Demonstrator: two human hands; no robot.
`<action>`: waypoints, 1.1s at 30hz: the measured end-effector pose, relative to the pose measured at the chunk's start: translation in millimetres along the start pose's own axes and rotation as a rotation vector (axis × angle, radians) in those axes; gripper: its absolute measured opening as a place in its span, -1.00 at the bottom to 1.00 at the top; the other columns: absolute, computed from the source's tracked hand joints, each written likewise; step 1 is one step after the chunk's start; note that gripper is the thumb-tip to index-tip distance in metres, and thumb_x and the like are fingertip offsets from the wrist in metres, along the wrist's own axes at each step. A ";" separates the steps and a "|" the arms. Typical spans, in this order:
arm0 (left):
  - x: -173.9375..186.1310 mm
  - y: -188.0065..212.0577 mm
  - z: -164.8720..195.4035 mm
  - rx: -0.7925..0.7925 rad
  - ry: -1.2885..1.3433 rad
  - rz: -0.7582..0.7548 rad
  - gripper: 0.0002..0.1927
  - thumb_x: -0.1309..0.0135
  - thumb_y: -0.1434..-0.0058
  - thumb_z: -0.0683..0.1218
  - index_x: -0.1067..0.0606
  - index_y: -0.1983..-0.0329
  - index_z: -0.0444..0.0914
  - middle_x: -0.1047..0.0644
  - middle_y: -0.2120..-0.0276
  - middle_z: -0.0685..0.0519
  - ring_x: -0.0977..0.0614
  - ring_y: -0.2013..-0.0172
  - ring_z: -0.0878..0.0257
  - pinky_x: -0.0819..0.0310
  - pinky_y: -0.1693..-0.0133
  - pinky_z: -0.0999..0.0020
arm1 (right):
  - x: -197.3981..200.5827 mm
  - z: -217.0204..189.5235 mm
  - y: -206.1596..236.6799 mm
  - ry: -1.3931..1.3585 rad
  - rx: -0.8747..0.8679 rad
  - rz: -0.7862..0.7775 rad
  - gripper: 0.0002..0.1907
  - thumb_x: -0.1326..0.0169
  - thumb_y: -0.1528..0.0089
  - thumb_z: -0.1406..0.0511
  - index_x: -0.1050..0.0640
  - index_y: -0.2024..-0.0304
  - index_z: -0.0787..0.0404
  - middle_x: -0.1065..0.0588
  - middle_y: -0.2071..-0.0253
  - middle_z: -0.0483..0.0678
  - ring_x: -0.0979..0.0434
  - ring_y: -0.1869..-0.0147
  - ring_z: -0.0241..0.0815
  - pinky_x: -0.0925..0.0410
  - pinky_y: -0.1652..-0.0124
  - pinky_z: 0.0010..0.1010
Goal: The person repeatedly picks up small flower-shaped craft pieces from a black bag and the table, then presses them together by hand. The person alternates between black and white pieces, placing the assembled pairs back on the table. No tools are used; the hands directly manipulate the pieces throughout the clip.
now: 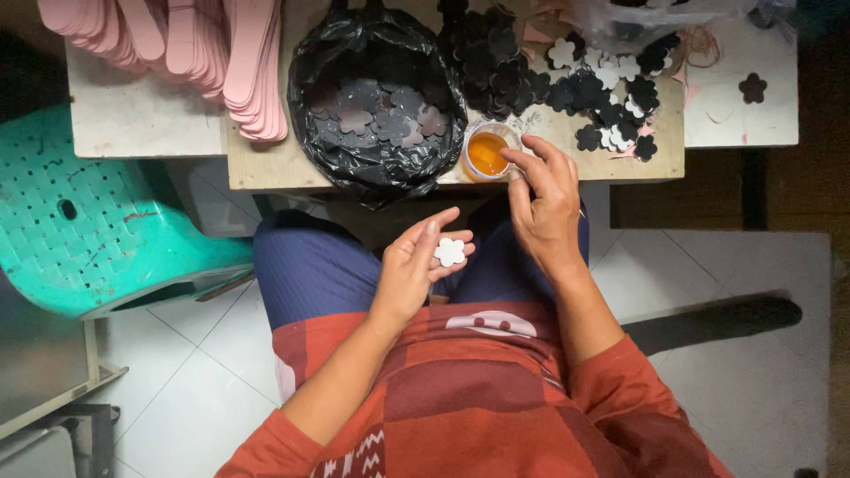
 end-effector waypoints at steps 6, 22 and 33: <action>-9.0 6.0 17.1 -0.184 -0.231 -0.033 -0.53 0.02 -0.42 -0.13 -0.34 -0.39 -0.29 -0.58 -0.10 -0.17 -0.66 -0.04 0.17 -0.58 -0.02 0.34 | -4.8 3.2 -0.6 0.033 0.056 -0.038 -0.72 -0.15 -0.30 0.40 -0.61 -0.08 0.22 -0.44 -0.25 0.12 -0.40 -0.32 0.15 -0.30 -0.28 -0.13; 10.2 -0.9 -1.4 0.035 -0.336 0.024 -0.62 -0.08 -0.36 -0.13 -0.50 -0.23 -0.27 -0.67 0.05 -0.05 -0.69 0.13 0.27 -0.60 0.14 0.40 | -20.8 0.1 -7.1 0.262 0.184 -0.073 -0.60 -0.35 -0.24 0.08 -0.64 -0.02 0.15 -0.31 -0.41 0.18 -0.20 -0.50 0.28 -0.14 -0.40 0.02; 20.3 -7.8 -8.0 -0.081 -0.222 0.043 -0.49 0.06 -0.37 -0.25 -0.31 -0.40 -0.29 -0.56 -0.16 -0.12 -0.61 -0.02 0.29 -0.53 0.00 0.42 | 2.7 -6.2 9.3 0.222 0.173 -0.003 -0.58 -0.39 -0.22 0.11 -0.61 0.03 0.22 -0.31 -0.42 0.18 -0.20 -0.53 0.27 -0.14 -0.44 0.02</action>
Point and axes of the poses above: each hand's wrist, its own y-axis away from the middle knuckle, its own x-axis out of the back of the hand, z = x × y, the point moved 5 cm from there along -y, towards the middle knuckle
